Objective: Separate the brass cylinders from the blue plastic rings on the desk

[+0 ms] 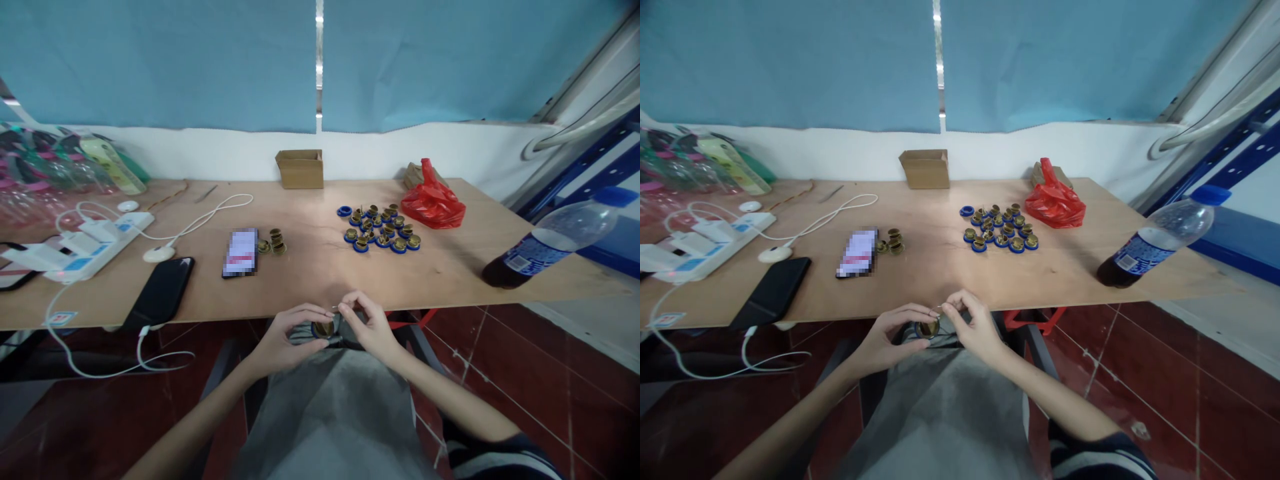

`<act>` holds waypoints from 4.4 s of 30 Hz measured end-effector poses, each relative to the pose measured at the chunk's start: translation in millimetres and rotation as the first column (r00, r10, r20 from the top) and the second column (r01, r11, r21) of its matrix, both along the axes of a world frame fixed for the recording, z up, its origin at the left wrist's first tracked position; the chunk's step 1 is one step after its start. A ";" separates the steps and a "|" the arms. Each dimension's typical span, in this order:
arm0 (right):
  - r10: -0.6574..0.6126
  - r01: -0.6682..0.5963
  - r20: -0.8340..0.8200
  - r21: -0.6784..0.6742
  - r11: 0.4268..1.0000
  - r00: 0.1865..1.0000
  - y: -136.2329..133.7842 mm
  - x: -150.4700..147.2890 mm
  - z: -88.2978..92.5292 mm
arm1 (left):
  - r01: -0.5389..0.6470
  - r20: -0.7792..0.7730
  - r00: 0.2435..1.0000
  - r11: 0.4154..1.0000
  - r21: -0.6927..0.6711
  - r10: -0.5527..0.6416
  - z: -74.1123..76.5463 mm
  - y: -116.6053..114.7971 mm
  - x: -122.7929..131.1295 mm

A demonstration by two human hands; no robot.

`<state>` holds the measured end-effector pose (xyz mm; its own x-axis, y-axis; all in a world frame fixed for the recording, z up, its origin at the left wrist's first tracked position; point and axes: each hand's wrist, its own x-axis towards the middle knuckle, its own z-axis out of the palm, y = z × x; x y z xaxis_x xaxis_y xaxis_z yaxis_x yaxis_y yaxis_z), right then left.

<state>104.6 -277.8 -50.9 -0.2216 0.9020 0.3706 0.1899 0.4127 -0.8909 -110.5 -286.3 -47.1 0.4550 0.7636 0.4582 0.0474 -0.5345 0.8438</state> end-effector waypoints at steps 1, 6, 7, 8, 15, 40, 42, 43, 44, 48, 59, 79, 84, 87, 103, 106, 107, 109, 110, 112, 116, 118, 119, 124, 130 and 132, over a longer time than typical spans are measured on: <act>0.009 -0.009 0.018 0.009 1.000 1.000 0.5 1.5 1.0 | -0.004 0.005 1.000 1.000 -0.002 0.004 0.4 -0.1 -0.5; 0.174 -0.193 0.202 0.077 0.978 0.964 1.4 10.4 9.9 | -0.029 0.000 1.000 0.999 -0.013 0.029 4.2 -0.5 -2.7; 0.191 -0.216 0.233 0.084 0.973 0.954 1.0 11.8 12.2 | -0.030 -0.009 1.000 1.000 -0.009 0.030 5.2 -0.7 -2.5; 0.187 -0.216 0.253 0.090 0.972 0.949 0.4 12.9 14.4 | -0.030 -0.018 0.999 1.000 -0.002 0.030 6.2 -1.0 -2.0; 0.103 -0.127 0.344 0.049 0.991 0.933 -8.0 15.6 23.0 | -0.029 -0.092 0.995 0.997 0.072 0.035 10.2 -6.8 5.1; 0.238 -0.438 -0.392 -0.576 0.690 0.889 -5.7 12.9 30.7 | -0.191 -0.163 0.953 0.921 0.338 0.257 11.3 -16.5 9.2; 0.229 -0.477 -0.453 -0.571 0.668 0.862 -6.6 11.7 29.9 | -0.246 -0.143 0.942 0.915 0.321 0.304 9.7 -18.2 10.4; 0.228 -0.503 -0.485 -0.569 0.651 0.844 -7.2 10.4 28.8 | -0.274 -0.138 0.934 0.910 0.311 0.329 8.8 -19.3 11.1; 0.227 -0.530 -0.518 -0.566 0.632 0.825 -7.8 8.6 27.4 | -0.301 -0.139 0.925 0.905 0.300 0.354 8.0 -20.4 11.8; 0.213 -0.596 -0.604 -0.552 0.583 0.768 -9.1 0.2 19.2 | -0.360 -0.139 0.900 0.885 0.296 0.413 7.8 -24.8 13.8; 0.167 -0.601 -0.650 -0.532 0.597 0.741 -9.7 -7.8 11.1 | -0.339 -0.116 0.910 0.875 0.345 0.398 9.5 -25.2 16.5; 0.290 -0.322 -0.158 -0.248 0.914 0.944 -11.8 -9.8 15.5 | -0.304 -0.084 0.930 0.877 0.372 0.358 9.3 -27.5 19.9; 0.250 -0.259 -0.078 -0.135 0.956 0.965 -18.5 -9.9 20.3 | -0.256 -0.070 0.947 0.870 0.422 0.313 8.6 -28.3 20.3; 0.168 -0.171 0.063 0.057 0.984 0.984 -21.2 -9.2 24.5 | -0.229 -0.095 0.951 0.875 0.427 0.295 5.8 -28.3 19.4; -0.161 -0.279 0.480 0.716 0.639 0.862 -30.6 -7.0 37.8 | -0.151 -0.006 0.977 0.716 0.681 0.212 -5.2 -15.7 14.9; -0.183 -0.276 0.482 0.729 0.626 0.857 -29.1 -7.1 36.6 | -0.158 -0.006 0.975 0.712 0.684 0.222 -8.2 -14.9 15.2; -0.186 -0.275 0.483 0.729 0.627 0.856 -28.8 -6.8 36.9 | -0.158 -0.009 0.974 0.712 0.684 0.225 -8.5 -15.1 15.1; -0.184 -0.284 0.493 0.724 0.629 0.850 -28.6 -6.1 38.1 | -0.163 -0.013 0.972 0.713 0.682 0.235 -8.1 -15.8 14.6; -0.181 -0.289 0.500 0.719 0.632 0.847 -28.5 -5.8 38.8 | -0.165 -0.016 0.971 0.713 0.681 0.239 -7.5 -16.1 14.3; -0.170 -0.300 0.512 0.706 0.641 0.842 -28.3 -5.5 39.9 | -0.169 -0.015 0.970 0.710 0.684 0.244 -6.1 -16.4 13.8; -0.138 -0.318 0.526 0.681 0.660 0.839 -27.5 -5.7 40.6 | -0.165 -0.017 0.970 0.706 0.689 0.243 -4.6 -15.7 13.2; -0.137 -0.323 0.536 0.671 0.667 0.833 -27.0 -5.7 40.9 | -0.166 -0.022 0.969 0.707 0.688 0.248 -4.7 -15.2 13.2; -0.139 -0.322 0.539 0.669 0.670 0.831 -26.8 -5.7 41.0 | -0.169 -0.021 0.967 0.706 0.688 0.252 -4.8 -15.0 13.2; -0.140 -0.322 0.544 0.663 0.676 0.828 -26.2 -5.2 41.3 | -0.181 -0.020 0.964 0.708 0.683 0.266 -4.6 -14.1 13.2; -0.081 -0.292 0.499 0.623 0.726 0.863 -27.4 -3.1 37.0 | -0.221 -0.022 0.952 0.737 0.639 0.305 0.0 -15.4 11.0; -0.025 -0.256 0.438 0.569 0.781 0.899 -26.5 -2.0 33.6 | -0.260 -0.053 0.932 0.765 0.589 0.358 3.0 -17.7 11.4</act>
<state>102.6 -304.3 -17.3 -0.5619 0.4793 0.6742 0.3824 0.8732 -0.3021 -99.1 -304.0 -44.1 0.3405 0.5018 0.7951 0.3957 -0.8436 0.3630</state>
